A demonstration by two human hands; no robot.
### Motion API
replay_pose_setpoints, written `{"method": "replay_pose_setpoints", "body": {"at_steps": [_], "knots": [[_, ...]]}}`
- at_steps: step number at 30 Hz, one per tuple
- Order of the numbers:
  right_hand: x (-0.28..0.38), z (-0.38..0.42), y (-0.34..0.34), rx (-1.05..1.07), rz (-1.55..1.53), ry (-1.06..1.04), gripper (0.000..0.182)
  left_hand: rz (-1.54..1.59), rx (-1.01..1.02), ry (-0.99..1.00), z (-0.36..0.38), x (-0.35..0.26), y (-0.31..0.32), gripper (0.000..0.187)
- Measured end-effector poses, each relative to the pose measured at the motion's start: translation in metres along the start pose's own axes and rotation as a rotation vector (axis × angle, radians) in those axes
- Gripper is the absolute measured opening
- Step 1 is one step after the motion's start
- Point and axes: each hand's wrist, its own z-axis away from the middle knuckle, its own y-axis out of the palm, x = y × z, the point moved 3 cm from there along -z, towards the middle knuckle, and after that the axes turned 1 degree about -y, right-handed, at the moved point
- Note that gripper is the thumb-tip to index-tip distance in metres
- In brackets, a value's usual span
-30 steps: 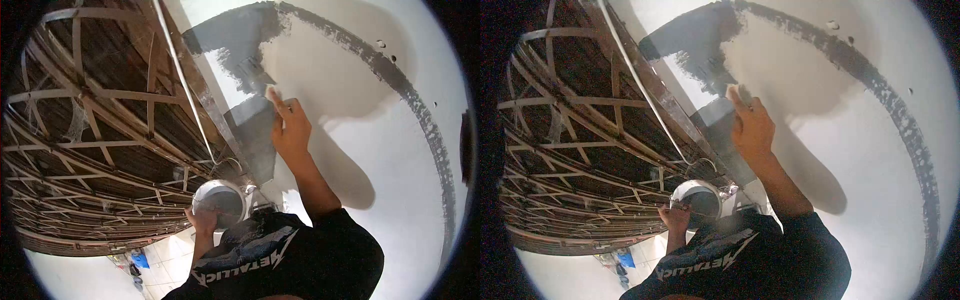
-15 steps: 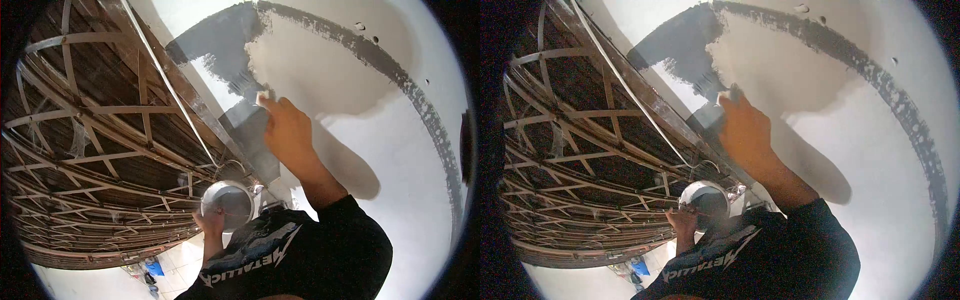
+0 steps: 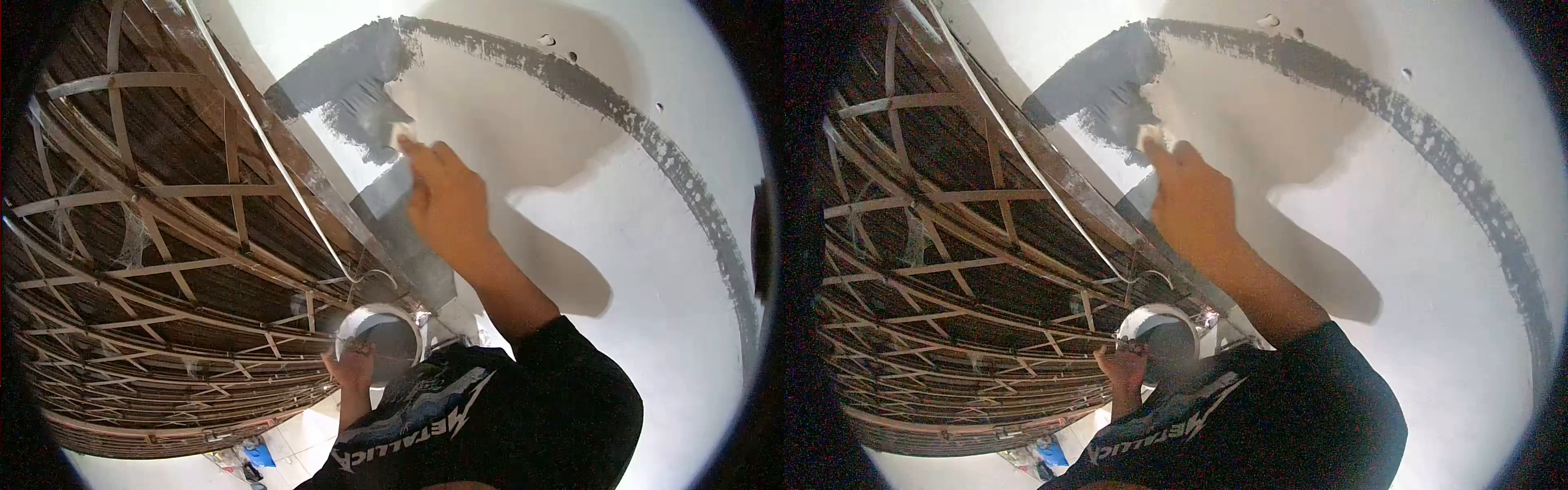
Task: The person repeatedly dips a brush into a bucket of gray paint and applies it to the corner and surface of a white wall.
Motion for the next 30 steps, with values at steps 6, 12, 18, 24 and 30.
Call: {"method": "replay_pose_setpoints", "body": {"at_steps": [6, 12, 18, 24, 30], "knots": [[-0.03, 0.019, 0.041, 0.174, 0.104, -0.007, 0.036, 0.039, -0.036, -0.035, 0.007, 0.0, 0.001, 0.055], [-0.027, 0.026, 0.007, 0.165, -0.035, 0.051, 0.038, -0.011, 0.008, -0.004, 0.009, 0.001, -0.008, 0.053], [-0.01, -0.009, 0.014, 0.04, -0.14, -0.028, 0.038, -0.019, -0.074, 0.0, 0.017, 0.001, -0.004, 0.049], [-0.052, 0.031, 0.045, 0.201, -0.03, 0.018, 0.037, -0.007, -0.01, 0.006, 0.005, -0.002, -0.02, 0.043], [-0.099, 0.103, 0.083, 0.18, -0.22, 0.196, 0.041, -0.086, 0.011, 0.037, 0.018, -0.007, -0.003, 0.038]]}}
